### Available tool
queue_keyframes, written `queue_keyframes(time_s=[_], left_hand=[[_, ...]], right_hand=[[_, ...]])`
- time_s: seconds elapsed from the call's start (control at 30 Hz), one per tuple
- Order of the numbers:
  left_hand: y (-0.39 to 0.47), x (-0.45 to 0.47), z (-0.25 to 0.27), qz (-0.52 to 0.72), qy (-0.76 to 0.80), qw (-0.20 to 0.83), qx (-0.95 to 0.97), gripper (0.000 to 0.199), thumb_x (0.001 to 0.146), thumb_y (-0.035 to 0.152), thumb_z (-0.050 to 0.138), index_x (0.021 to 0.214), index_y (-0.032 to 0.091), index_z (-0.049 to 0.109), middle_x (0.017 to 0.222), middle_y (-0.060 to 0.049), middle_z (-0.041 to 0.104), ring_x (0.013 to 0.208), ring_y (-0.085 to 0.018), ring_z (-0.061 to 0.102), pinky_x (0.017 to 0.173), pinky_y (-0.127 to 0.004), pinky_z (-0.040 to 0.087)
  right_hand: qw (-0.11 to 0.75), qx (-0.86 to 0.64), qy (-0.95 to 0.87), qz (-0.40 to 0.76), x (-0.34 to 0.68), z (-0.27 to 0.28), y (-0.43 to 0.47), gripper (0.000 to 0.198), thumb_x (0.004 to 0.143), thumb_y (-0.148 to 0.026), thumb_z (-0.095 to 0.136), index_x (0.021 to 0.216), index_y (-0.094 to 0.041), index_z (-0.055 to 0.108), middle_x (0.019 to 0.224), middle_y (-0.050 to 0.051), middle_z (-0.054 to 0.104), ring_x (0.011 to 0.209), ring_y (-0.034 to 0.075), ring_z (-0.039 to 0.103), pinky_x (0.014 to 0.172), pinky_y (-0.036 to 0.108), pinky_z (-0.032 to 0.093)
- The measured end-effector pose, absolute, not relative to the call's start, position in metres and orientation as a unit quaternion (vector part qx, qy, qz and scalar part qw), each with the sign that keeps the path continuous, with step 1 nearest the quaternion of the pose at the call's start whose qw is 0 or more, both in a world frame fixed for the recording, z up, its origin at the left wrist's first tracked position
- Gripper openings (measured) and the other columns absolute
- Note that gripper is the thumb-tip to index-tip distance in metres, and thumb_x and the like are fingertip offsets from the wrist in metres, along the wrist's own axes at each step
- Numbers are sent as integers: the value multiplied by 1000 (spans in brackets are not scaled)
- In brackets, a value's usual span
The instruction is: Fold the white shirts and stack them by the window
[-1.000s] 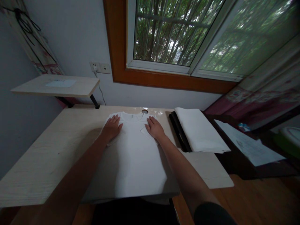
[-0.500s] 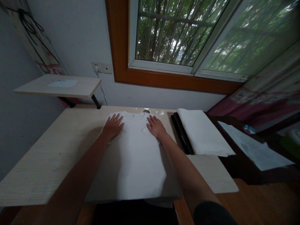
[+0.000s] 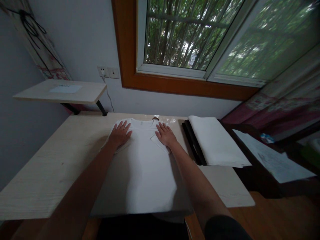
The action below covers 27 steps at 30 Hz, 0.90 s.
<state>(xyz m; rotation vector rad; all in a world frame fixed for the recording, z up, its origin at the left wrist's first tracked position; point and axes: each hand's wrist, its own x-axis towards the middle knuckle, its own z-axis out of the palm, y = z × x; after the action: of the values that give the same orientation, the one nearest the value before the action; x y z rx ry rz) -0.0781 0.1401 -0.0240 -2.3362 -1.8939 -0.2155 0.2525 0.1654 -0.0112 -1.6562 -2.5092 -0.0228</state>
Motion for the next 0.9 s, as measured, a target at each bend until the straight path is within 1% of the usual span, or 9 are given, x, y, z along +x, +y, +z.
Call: queue_keyframes(time_s=[0.23,0.4,0.6,0.9], left_hand=[[154,-78,-26,-61,-639,35,-766,67,104,57,24,161,24,33,171,-6,22,158,-29,18,127,-53,12],[163,-77,-20,-53,-643,11,-764,68,103,58,24,162,24,31,171,-6,20,159,-30,16,127,-54,12],[169,-77,-20,-55,-643,11,-764,69,103,59,24,162,25,30,171,-6,20,159,-29,16,127,-54,11],[171,-76,-20,-54,-645,16,-762,71,102,61,23,162,24,30,172,-6,20,159,-29,15,128,-53,10]], right_hand=[[62,-553,-831,-2,254,-11,176,62,108,-50,28,160,-18,36,170,9,24,157,30,21,127,49,19],[59,-558,-828,3,255,-11,187,63,108,-51,26,161,-19,34,170,7,23,158,29,20,127,48,18],[52,-560,-827,8,256,-14,196,64,107,-52,25,162,-19,32,171,6,22,158,28,19,128,47,16],[52,-557,-829,12,256,-14,202,65,107,-52,24,162,-19,32,171,7,20,158,27,18,128,46,16]])
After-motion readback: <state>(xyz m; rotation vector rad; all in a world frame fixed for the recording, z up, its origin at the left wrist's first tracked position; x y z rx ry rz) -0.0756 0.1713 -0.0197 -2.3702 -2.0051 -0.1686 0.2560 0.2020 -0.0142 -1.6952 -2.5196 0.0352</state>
